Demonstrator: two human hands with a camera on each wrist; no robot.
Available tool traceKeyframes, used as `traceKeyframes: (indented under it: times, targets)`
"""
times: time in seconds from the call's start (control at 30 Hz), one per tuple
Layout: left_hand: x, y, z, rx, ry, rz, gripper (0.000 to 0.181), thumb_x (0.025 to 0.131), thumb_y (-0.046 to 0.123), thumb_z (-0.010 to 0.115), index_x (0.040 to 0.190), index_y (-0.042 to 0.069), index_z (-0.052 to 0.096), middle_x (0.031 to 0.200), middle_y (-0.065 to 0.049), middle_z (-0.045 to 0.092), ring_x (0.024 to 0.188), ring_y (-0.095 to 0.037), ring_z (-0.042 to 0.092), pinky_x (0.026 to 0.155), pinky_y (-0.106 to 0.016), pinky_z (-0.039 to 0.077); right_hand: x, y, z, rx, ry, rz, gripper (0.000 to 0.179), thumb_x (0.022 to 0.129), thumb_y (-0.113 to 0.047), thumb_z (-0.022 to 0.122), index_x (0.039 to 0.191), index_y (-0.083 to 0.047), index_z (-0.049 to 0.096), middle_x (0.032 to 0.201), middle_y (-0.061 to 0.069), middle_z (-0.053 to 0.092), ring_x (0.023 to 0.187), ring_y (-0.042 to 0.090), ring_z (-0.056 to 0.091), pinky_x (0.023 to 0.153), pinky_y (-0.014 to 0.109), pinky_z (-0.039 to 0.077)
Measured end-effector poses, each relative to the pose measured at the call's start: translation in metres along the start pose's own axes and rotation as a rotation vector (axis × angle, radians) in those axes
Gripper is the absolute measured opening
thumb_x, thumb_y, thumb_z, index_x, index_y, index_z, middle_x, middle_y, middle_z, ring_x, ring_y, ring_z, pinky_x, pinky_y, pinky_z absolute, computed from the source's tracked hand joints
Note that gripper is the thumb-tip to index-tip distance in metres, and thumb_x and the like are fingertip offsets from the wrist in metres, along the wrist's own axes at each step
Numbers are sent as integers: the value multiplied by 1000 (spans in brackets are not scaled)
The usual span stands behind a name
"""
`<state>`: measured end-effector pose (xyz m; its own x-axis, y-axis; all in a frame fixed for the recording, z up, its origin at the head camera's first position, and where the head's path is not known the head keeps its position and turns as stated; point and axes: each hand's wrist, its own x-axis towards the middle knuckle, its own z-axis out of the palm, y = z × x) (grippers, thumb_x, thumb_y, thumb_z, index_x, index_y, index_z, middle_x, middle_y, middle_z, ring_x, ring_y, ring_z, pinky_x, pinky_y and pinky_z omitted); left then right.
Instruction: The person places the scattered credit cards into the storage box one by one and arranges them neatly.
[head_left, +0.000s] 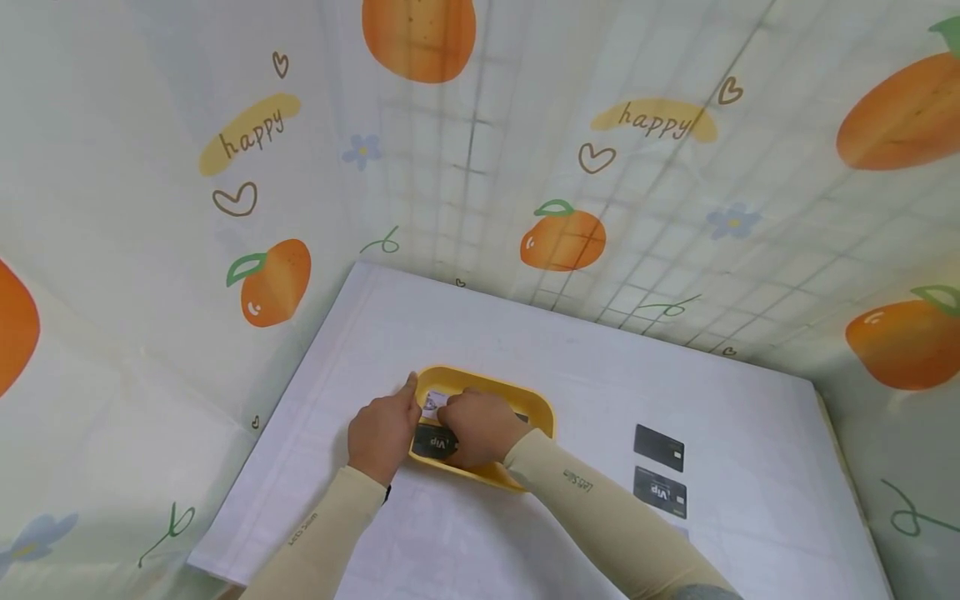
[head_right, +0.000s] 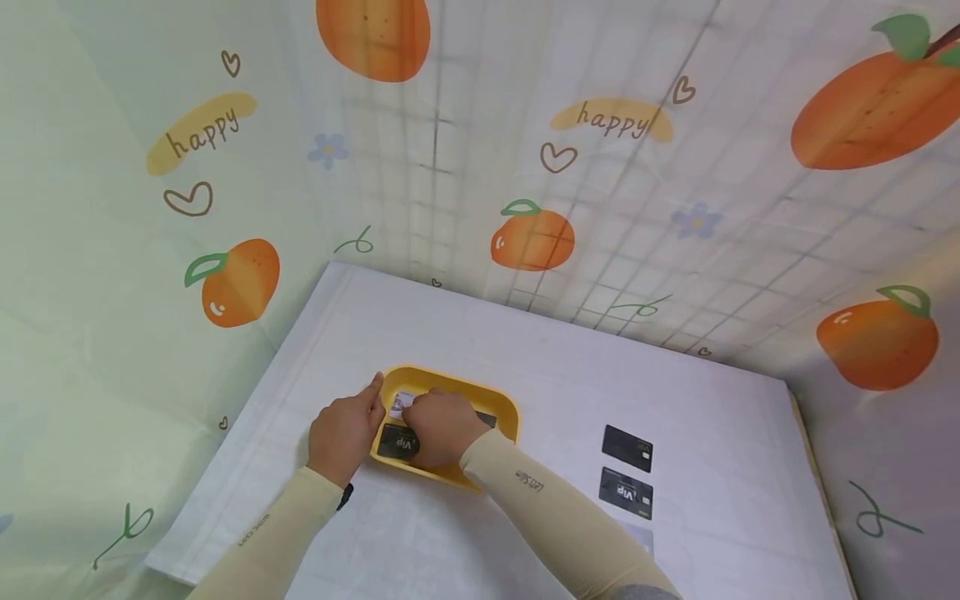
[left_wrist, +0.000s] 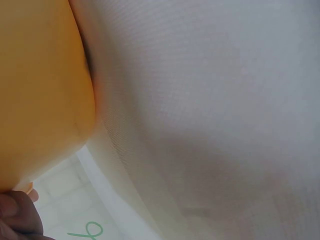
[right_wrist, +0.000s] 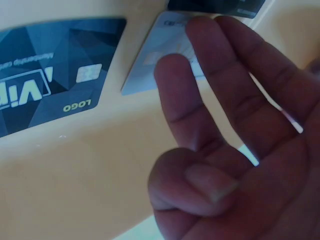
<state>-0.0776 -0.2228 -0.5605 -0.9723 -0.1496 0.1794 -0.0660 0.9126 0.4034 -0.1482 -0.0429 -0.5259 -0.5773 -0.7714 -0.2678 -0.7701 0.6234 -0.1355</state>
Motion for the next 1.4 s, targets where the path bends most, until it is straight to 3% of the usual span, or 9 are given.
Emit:
traceKeyframes:
  times: [0.27, 0.6, 0.7, 0.93, 1.17, 1.4]
  targets:
    - [0, 5, 1, -21, -1, -9, 46, 106, 28, 63, 152, 26, 61, 48, 1, 41, 40, -17, 37, 37, -36, 30, -10, 5, -3, 21, 0, 24, 43, 77, -56, 90, 103, -24, 77, 83, -16, 61, 80, 12, 55, 78, 32, 49]
    - [-2, 11, 3, -26, 3, 0, 46, 106, 27, 62, 152, 24, 60, 47, 1, 39, 40, -16, 33, 37, -35, 28, -36, 13, -21, 6, 85, -1, 45, 74, -54, 90, 101, -20, 77, 82, -13, 58, 75, 12, 53, 68, 31, 48]
    - [-3, 10, 6, -22, 10, 8, 46, 106, 28, 61, 152, 23, 60, 48, 2, 38, 41, -15, 32, 37, -34, 28, -50, 16, -31, -9, 110, 17, 50, 74, -55, 89, 107, -19, 77, 86, -11, 59, 80, 13, 54, 67, 33, 50]
    - [-5, 11, 4, -16, 12, -3, 46, 106, 28, 63, 152, 23, 60, 47, 1, 39, 40, -16, 34, 38, -34, 28, -86, 33, -35, -11, 208, 91, 75, 76, -63, 86, 137, -24, 68, 122, -8, 68, 101, 14, 57, 85, 35, 55]
    - [-7, 14, 1, -13, -11, -30, 48, 107, 31, 63, 155, 23, 57, 49, 1, 41, 40, -16, 38, 40, -33, 30, -124, 56, -28, 53, 347, 126, 78, 77, -63, 86, 138, -19, 67, 119, -5, 68, 99, 14, 58, 86, 38, 56]
    - [-10, 10, 5, -9, 12, -17, 49, 106, 30, 65, 153, 24, 58, 49, 2, 39, 40, -16, 36, 40, -33, 29, -171, 86, -3, 81, 391, 240, 76, 78, -69, 83, 136, -23, 69, 122, -10, 67, 107, 13, 61, 87, 39, 58]
